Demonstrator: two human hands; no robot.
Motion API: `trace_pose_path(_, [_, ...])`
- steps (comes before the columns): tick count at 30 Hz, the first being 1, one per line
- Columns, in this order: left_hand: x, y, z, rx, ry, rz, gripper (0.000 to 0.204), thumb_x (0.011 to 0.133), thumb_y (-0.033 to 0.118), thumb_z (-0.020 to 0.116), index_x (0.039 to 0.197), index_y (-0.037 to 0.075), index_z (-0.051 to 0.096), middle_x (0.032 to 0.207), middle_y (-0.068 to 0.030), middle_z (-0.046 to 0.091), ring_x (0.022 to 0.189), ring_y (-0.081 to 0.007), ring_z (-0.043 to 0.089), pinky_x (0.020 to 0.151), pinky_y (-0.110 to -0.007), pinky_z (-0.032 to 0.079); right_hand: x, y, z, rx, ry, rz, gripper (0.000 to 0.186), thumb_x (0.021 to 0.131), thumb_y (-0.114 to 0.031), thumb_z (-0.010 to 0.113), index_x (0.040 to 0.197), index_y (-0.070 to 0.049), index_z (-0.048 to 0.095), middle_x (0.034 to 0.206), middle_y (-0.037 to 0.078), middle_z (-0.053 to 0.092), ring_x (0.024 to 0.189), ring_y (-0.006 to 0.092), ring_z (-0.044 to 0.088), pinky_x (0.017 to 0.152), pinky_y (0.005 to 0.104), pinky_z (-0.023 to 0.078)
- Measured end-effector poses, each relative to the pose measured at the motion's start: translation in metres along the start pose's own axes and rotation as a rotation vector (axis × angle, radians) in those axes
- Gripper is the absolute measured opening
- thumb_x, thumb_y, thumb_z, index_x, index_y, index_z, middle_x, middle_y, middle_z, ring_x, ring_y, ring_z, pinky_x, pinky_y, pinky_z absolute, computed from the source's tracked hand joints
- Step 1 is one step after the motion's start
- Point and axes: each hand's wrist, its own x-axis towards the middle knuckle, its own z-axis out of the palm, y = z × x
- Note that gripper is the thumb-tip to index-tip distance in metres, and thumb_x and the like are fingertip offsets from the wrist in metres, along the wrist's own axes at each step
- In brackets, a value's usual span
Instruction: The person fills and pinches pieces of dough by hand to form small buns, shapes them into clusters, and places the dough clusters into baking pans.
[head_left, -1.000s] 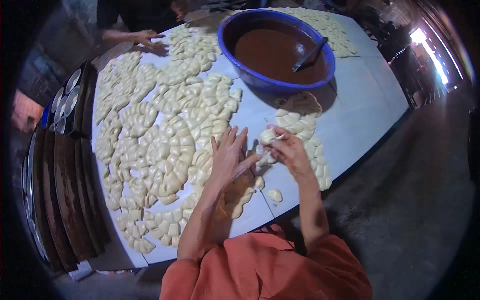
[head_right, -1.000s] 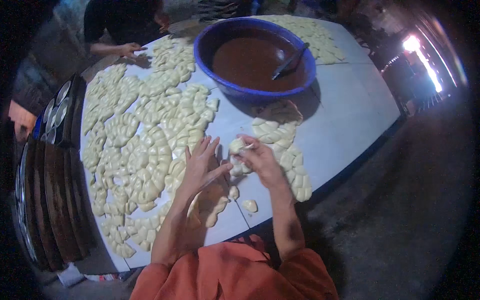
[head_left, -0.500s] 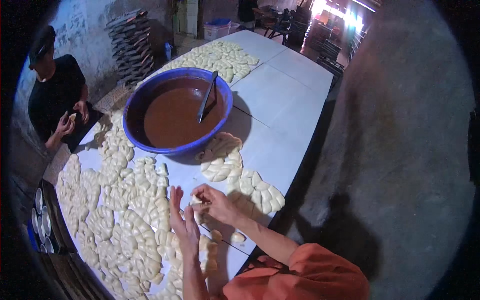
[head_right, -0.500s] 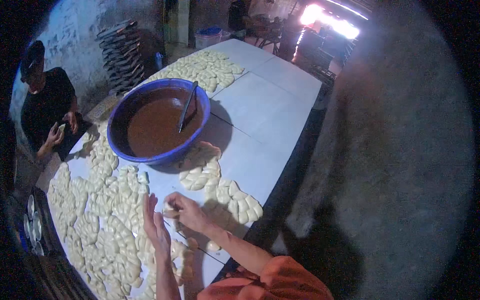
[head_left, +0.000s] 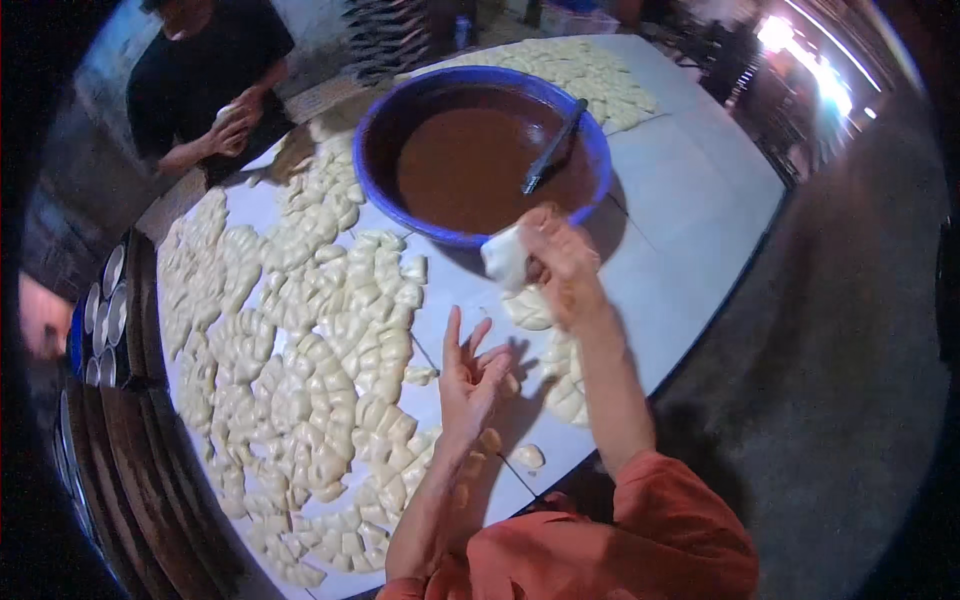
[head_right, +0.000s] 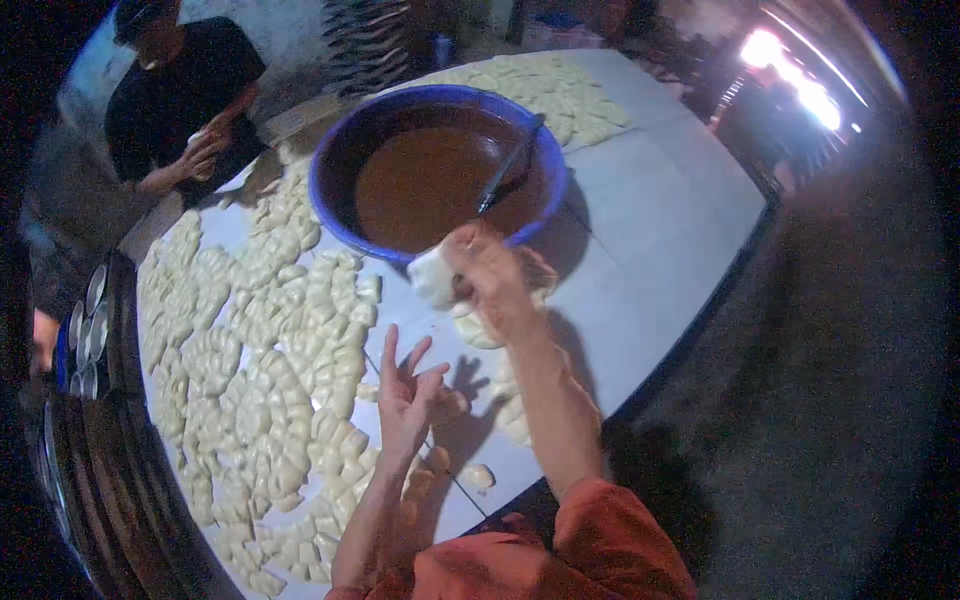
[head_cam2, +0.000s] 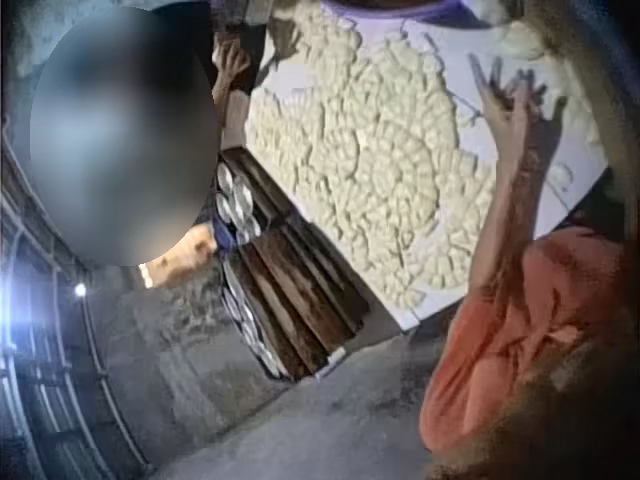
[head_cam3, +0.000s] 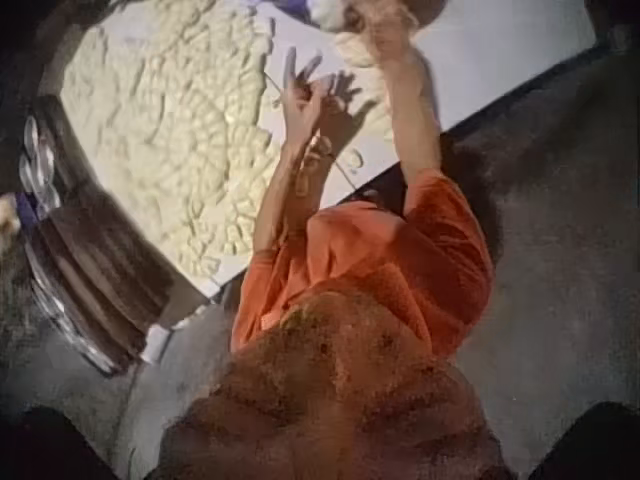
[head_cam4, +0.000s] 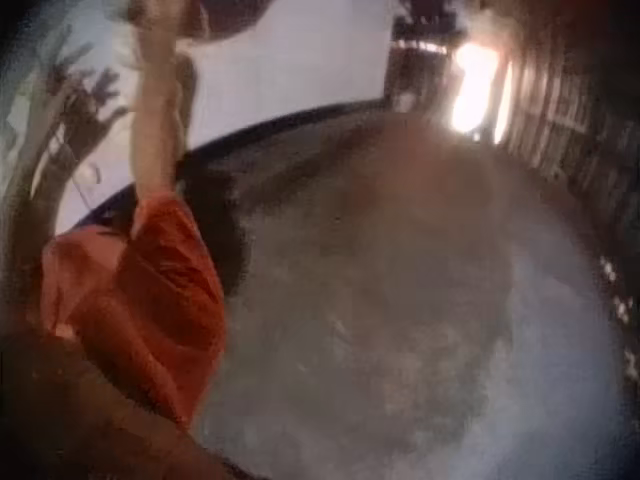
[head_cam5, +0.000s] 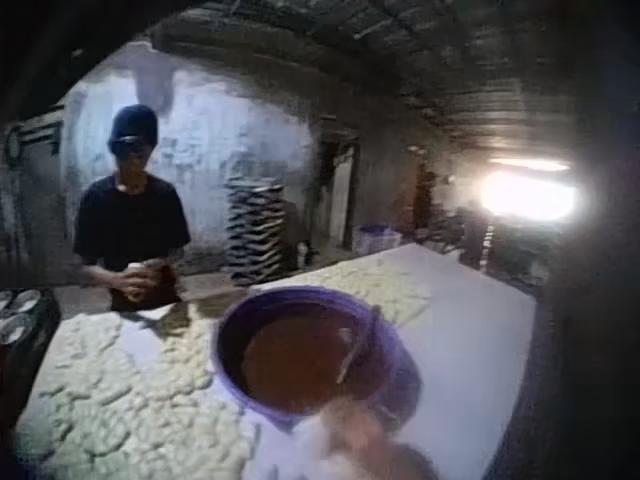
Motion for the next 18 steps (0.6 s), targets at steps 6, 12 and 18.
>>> trace_pose_path(6, [-0.002,0.017,-0.049,0.244,0.067,-0.225,0.046,0.098,0.014,0.062,0.139,0.000,0.049,0.124,-0.0176,0.063,0.101,-0.0182,0.065,0.086,-0.029,0.052,0.122,-0.011,-0.037,-1.093,-0.190,0.082,0.028,0.091,-0.028,0.063,0.108,-0.006,0.064,0.098,0.014,0.069,0.084,0.0245,0.067,0.077,0.0347,0.052])
trace_pose_path(12, [-0.004,0.033,-0.053,0.405,-0.103,-0.280,0.042,0.099,0.021,0.062,0.133,-0.003,0.055,0.121,-0.0144,0.065,0.101,-0.0163,0.064,0.087,-0.029,0.051,0.154,0.030,-0.033,-1.647,-0.713,0.173,0.028,0.083,-0.026,0.065,0.097,-0.002,0.069,0.094,0.015,0.072,0.091,0.0307,0.069,0.081,0.0414,0.051])
trace_pose_path(18, [0.001,0.021,-0.062,0.372,-0.035,-0.295,0.040,0.098,0.020,0.064,0.132,0.000,0.058,0.111,-0.0106,0.069,0.090,-0.0129,0.067,0.074,-0.025,0.052,0.145,0.024,-0.017,-1.620,-0.638,0.140,0.035,0.085,-0.029,0.067,0.104,0.000,0.069,0.096,0.018,0.072,0.087,0.0316,0.070,0.077,0.0413,0.053])
